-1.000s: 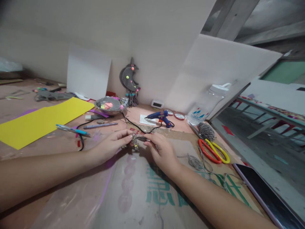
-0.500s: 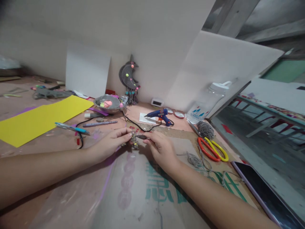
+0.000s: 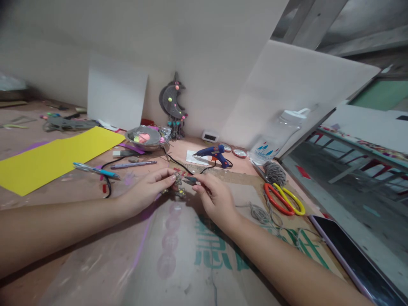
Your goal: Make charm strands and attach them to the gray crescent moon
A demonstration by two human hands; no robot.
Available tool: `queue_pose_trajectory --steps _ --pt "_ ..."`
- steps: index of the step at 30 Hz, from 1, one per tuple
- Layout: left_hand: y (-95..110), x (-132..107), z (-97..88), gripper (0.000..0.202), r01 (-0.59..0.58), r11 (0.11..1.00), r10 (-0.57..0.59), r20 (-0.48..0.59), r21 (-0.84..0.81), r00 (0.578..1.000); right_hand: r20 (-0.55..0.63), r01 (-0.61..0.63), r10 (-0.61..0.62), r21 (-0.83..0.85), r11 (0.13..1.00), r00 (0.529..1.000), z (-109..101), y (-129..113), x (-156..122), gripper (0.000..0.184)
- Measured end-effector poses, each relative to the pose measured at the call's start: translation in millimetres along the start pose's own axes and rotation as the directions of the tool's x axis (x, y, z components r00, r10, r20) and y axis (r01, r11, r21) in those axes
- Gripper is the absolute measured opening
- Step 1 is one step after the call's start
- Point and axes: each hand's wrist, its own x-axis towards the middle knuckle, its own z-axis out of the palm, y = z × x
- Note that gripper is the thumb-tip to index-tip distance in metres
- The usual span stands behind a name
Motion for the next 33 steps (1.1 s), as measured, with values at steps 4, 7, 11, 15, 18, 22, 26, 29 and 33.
queue_pose_trajectory --steps 4,7,11,15,18,22,26,29,33 --pt "2 -1 0.3 0.017 -0.038 0.996 0.042 -0.042 0.08 0.998 0.0 -0.044 0.044 0.013 0.999 0.999 3 3 -2 0.021" --pt "2 -1 0.3 0.016 -0.062 0.989 0.067 -0.034 0.137 0.997 -0.021 -0.097 0.098 0.024 0.995 0.995 4 6 -3 0.025" --pt "2 -1 0.1 0.014 -0.076 0.973 0.076 0.012 0.218 0.997 -0.01 -0.163 0.165 0.079 0.983 0.986 3 5 -2 0.03" --pt "3 -2 1.1 0.011 -0.064 0.962 0.066 0.001 0.266 0.998 0.011 -0.22 0.22 0.12 0.968 0.975 1 5 -1 0.035" --pt "2 -2 1.1 0.01 -0.061 0.962 0.064 -0.003 0.266 0.998 -0.026 -0.266 0.272 0.124 0.956 0.962 2 8 -1 0.04" --pt "-2 -1 -0.3 0.012 -0.082 0.968 0.087 -0.008 0.239 0.996 -0.048 -0.317 0.327 0.151 0.936 0.944 4 11 -1 0.039" --pt "-2 -1 -1.8 0.014 -0.107 0.957 0.107 0.015 0.268 0.994 -0.02 -0.265 0.274 0.199 0.943 0.962 2 2 1 0.033" --pt "-2 -1 -2.3 0.017 -0.089 0.952 0.084 0.029 0.293 0.996 0.034 -0.285 0.285 0.235 0.929 0.958 -1 -9 2 0.026" --pt "-1 -3 -1.4 0.017 -0.062 0.943 0.049 0.048 0.327 0.998 0.083 -0.262 0.249 0.254 0.931 0.965 -2 -16 2 0.019"
